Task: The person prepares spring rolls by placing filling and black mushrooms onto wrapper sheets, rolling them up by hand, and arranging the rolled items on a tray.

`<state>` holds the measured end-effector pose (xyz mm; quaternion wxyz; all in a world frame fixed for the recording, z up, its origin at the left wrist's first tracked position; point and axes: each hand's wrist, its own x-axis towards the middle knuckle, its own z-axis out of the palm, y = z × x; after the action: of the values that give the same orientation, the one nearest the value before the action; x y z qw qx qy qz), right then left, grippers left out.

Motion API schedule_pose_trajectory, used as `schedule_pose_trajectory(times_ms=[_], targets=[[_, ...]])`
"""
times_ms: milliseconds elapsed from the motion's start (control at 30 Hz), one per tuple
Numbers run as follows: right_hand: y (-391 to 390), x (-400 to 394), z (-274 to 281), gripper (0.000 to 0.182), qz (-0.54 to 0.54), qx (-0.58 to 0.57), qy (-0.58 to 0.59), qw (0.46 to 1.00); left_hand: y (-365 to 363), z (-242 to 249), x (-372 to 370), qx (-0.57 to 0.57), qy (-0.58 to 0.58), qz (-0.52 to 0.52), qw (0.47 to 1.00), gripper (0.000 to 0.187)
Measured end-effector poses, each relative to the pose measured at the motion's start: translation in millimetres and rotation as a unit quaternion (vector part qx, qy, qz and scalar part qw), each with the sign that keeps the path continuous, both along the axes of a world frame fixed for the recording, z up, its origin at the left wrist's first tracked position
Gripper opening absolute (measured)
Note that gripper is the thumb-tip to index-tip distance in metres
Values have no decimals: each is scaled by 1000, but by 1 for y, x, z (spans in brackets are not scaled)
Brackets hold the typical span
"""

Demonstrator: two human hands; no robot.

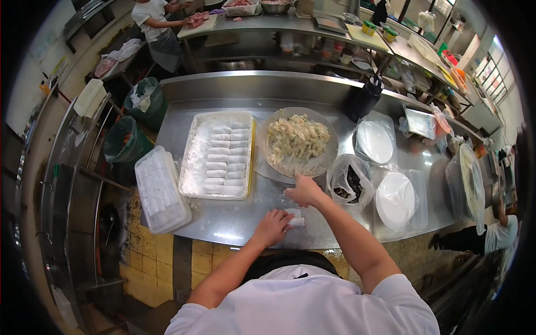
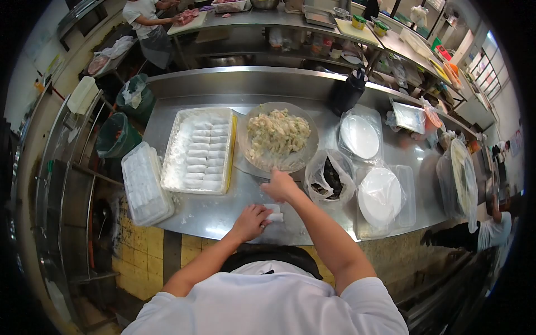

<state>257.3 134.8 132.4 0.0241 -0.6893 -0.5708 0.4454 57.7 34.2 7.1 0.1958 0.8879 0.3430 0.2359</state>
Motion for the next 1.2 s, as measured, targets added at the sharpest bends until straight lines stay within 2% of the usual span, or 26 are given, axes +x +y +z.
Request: schedule_pose_trajectory(times_ms=[200, 300, 400, 500, 600, 633, 667, 700, 733, 767, 833, 933, 1033, 1133, 1200], targets=[[14, -49, 7, 83, -79, 0, 183, 980, -1, -9, -1, -20, -20, -5, 1000, 41], [15, -45, -4, 78, -159, -38, 395, 904, -1, -8, -1, -45, -38, 8, 998, 42], [3, -26, -7, 76, -236, -101, 539, 802, -1, -6, -3, -52, -50, 1, 997, 42], [-18, -3, -9, 72, -226, -109, 570, 783, -2, -12, -2, -43, -45, 4, 998, 42], [-39, 17, -16, 77, -189, -47, 470, 861, 0, -13, -2, -38, -57, -3, 998, 42], [-47, 25, -20, 79, -88, 36, 366, 926, 1, -11, -2, -32, -67, -3, 997, 42], [-56, 33, -25, 80, 15, 116, 251, 961, 1, -9, -3, -27, -77, -2, 997, 42], [-64, 39, -26, 82, 119, 192, 128, 966, 0, -9, -3, -21, -86, -2, 996, 42], [-71, 45, -27, 89, 218, 233, 10, 948, 1, -8, -3, -21, -90, -3, 996, 42], [-77, 47, -28, 87, 284, 258, -71, 921, 1, -6, -4, -20, -93, -4, 995, 42], [-90, 44, -14, 84, 404, 300, -229, 833, 1, -5, -4, -15, -92, -4, 996, 42], [-94, 51, -43, 77, 448, 385, -264, 763, 0, -3, -4, -3, -84, 4, 996, 41], [-95, 54, -69, 68, 471, 416, -283, 724, -1, -4, -3, 6, -86, 10, 996, 40], [-107, 73, -76, 61, 471, 414, -316, 712, -1, -5, -2, 9, -83, 12, 996, 38], [-120, 84, -71, 60, 458, 394, -332, 724, 0, -2, -2, 3, -83, 11, 996, 37]])
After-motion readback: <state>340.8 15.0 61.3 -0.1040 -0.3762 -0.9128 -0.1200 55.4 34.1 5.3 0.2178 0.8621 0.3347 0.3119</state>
